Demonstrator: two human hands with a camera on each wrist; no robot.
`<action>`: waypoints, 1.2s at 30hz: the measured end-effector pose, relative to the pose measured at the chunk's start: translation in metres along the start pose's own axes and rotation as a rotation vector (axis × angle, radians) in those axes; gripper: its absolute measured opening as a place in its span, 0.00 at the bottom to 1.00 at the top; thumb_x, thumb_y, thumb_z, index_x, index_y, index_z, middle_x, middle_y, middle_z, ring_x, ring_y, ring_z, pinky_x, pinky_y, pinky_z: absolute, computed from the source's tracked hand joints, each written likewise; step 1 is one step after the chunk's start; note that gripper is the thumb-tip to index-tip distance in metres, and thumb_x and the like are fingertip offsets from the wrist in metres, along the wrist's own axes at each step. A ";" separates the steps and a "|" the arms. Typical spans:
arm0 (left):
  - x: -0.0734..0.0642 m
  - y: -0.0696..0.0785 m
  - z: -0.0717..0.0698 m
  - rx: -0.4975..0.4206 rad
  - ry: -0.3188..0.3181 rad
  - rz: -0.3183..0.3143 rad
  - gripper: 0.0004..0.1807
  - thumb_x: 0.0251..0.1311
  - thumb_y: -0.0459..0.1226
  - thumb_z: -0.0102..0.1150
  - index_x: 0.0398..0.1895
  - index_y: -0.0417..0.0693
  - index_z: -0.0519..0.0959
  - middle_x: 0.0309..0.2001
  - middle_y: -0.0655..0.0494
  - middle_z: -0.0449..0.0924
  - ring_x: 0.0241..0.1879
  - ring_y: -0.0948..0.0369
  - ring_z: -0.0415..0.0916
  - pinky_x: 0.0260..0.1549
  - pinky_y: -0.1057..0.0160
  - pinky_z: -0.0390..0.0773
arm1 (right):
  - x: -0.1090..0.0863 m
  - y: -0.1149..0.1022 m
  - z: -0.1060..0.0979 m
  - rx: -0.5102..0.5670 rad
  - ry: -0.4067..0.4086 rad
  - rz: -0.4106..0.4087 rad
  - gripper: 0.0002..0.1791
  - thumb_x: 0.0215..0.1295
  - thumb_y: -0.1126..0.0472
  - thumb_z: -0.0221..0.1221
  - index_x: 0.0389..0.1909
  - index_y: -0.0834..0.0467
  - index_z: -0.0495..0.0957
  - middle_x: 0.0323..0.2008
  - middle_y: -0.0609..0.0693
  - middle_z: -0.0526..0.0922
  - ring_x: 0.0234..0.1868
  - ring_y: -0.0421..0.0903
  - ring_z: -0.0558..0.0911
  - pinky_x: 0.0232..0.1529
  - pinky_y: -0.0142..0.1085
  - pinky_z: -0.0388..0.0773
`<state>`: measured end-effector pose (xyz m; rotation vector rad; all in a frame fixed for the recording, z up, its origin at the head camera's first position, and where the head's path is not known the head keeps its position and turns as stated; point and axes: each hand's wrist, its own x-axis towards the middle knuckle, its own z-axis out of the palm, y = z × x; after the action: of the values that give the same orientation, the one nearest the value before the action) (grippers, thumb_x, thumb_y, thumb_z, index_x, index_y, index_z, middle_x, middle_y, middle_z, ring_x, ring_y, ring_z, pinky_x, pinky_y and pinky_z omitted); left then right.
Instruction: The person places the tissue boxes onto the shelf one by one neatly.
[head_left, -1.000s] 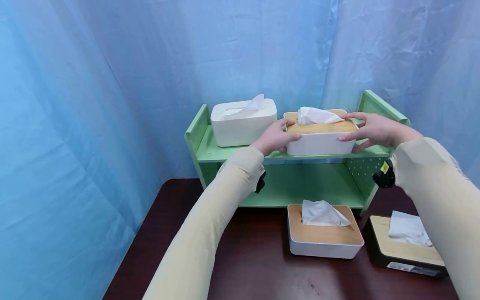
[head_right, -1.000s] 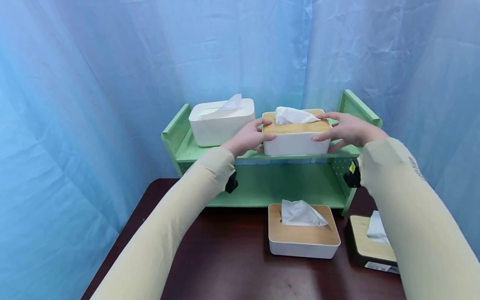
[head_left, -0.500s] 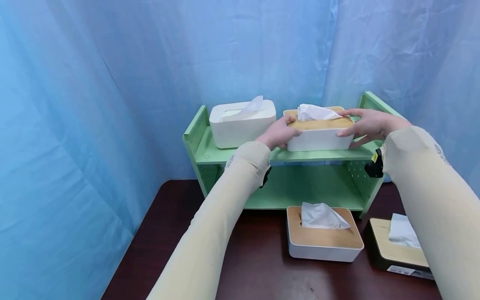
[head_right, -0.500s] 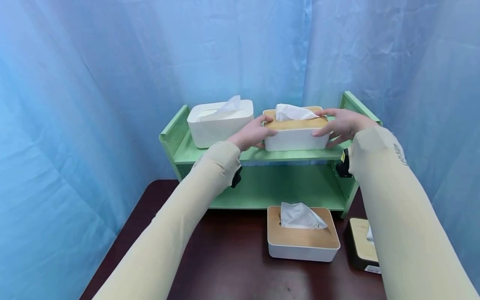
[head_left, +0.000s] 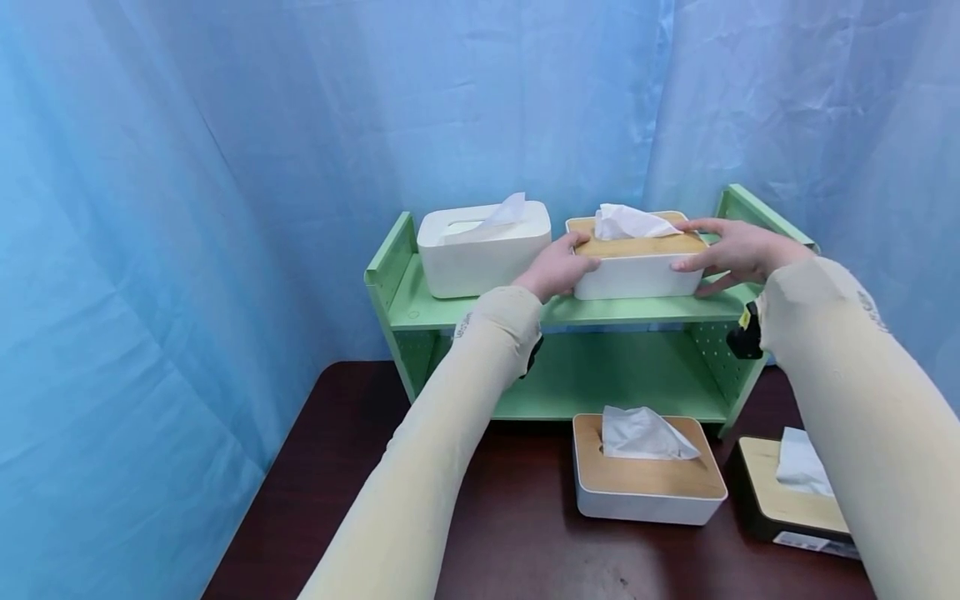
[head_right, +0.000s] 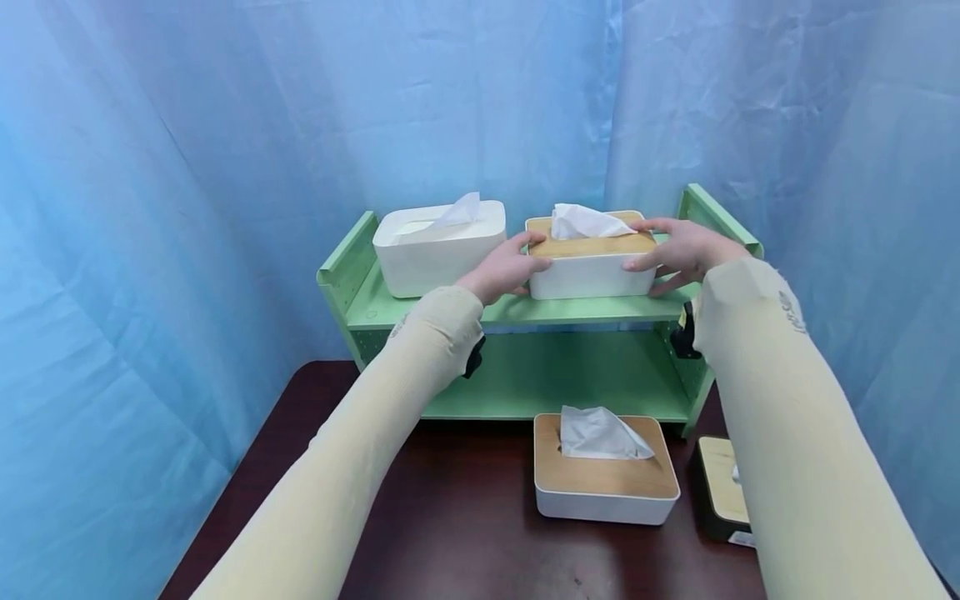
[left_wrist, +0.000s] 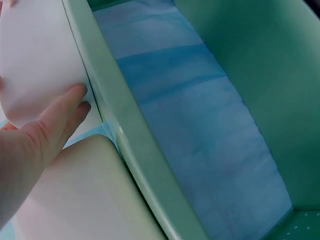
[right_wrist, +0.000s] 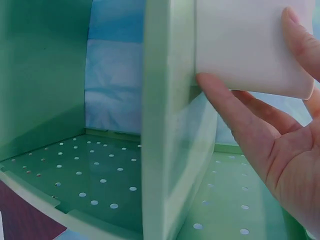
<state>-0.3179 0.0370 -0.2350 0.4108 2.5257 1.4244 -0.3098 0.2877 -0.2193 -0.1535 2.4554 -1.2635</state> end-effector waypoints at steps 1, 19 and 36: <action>0.000 0.000 0.001 0.019 0.019 0.007 0.29 0.67 0.40 0.51 0.71 0.52 0.60 0.70 0.54 0.60 0.64 0.59 0.64 0.57 0.60 0.71 | 0.000 0.001 0.001 -0.001 0.005 -0.005 0.48 0.67 0.57 0.56 0.75 0.53 0.32 0.68 0.74 0.45 0.58 0.63 0.71 0.46 0.48 0.80; -0.018 -0.019 0.007 -0.096 0.119 0.076 0.31 0.65 0.43 0.55 0.71 0.55 0.61 0.69 0.51 0.62 0.66 0.56 0.62 0.56 0.59 0.72 | -0.009 0.013 0.016 -0.047 0.137 -0.086 0.56 0.67 0.54 0.56 0.69 0.43 0.15 0.70 0.75 0.36 0.69 0.70 0.53 0.58 0.56 0.69; -0.036 -0.047 0.006 -0.428 0.101 0.124 0.28 0.66 0.36 0.54 0.69 0.51 0.63 0.65 0.44 0.65 0.59 0.50 0.71 0.53 0.56 0.76 | -0.028 0.040 0.054 -0.187 0.387 -0.210 0.54 0.65 0.53 0.59 0.74 0.51 0.26 0.63 0.77 0.60 0.63 0.72 0.63 0.57 0.62 0.65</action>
<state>-0.2890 0.0067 -0.2766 0.4292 2.2079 2.0169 -0.2610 0.2769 -0.2723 -0.2416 2.9579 -1.2397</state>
